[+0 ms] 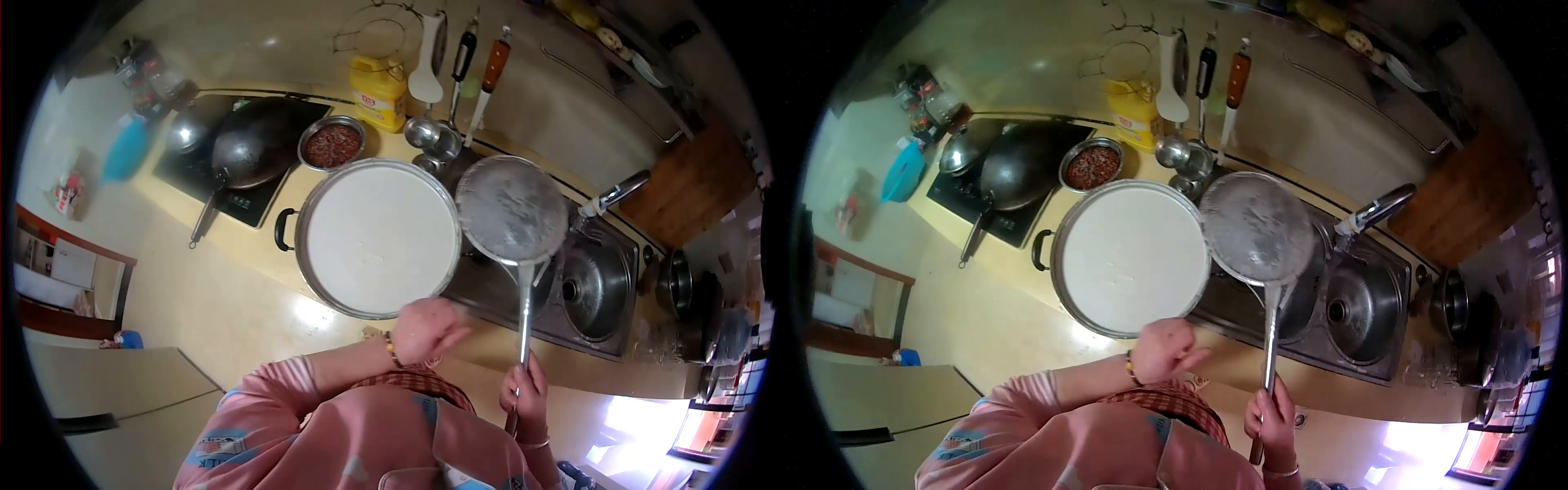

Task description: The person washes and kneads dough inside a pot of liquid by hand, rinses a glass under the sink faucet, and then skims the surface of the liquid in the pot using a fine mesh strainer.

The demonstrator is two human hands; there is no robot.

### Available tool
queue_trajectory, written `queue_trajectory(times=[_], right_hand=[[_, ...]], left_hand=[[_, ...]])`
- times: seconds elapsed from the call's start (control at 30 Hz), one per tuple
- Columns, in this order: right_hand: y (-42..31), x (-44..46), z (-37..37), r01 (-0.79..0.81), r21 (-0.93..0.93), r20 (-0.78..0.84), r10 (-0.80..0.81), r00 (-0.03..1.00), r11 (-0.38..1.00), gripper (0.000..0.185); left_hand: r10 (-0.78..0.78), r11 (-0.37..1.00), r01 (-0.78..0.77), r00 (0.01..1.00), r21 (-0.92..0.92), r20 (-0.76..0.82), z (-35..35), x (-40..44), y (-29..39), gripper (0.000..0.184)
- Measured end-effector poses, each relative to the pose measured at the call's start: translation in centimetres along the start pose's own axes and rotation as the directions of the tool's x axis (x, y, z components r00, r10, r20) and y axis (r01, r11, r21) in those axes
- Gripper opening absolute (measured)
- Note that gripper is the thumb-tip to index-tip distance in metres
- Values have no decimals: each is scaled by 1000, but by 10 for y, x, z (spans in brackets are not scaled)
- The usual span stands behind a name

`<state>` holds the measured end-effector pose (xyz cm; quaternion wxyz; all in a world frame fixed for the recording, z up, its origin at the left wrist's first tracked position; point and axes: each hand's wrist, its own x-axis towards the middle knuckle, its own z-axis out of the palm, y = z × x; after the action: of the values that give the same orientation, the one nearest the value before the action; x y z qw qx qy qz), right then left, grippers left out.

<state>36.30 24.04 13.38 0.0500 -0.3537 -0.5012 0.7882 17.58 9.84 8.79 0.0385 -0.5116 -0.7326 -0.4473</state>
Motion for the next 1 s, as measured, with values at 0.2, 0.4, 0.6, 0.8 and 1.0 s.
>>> queue_trajectory(times=[0.2, 0.4, 0.6, 0.8, 1.0], right_hand=[[10, 65, 35, 236, -617, 96, -226, 969, 751, 45], [11, 85, 91, 254, -841, 93, -335, 938, 477, 48], [34, 99, 114, 343, -841, 198, -352, 915, 419, 43], [14, 83, 157, -271, -304, 8, 287, 958, 913, 12], [25, 84, 190, -380, -182, 100, 402, 910, 907, 8]], left_hand=[[-262, 951, 303, 891, 55, -371, -94, -32, -61, 30], [-232, 697, 574, 747, 428, -623, -165, -51, -178, 24], [-733, 619, 779, 526, -102, -431, -167, -63, -255, 39], [-980, 50, 772, 159, -633, 116, -174, -51, -247, 44], [-983, 71, 768, 164, -636, 88, -172, -51, -244, 44]])
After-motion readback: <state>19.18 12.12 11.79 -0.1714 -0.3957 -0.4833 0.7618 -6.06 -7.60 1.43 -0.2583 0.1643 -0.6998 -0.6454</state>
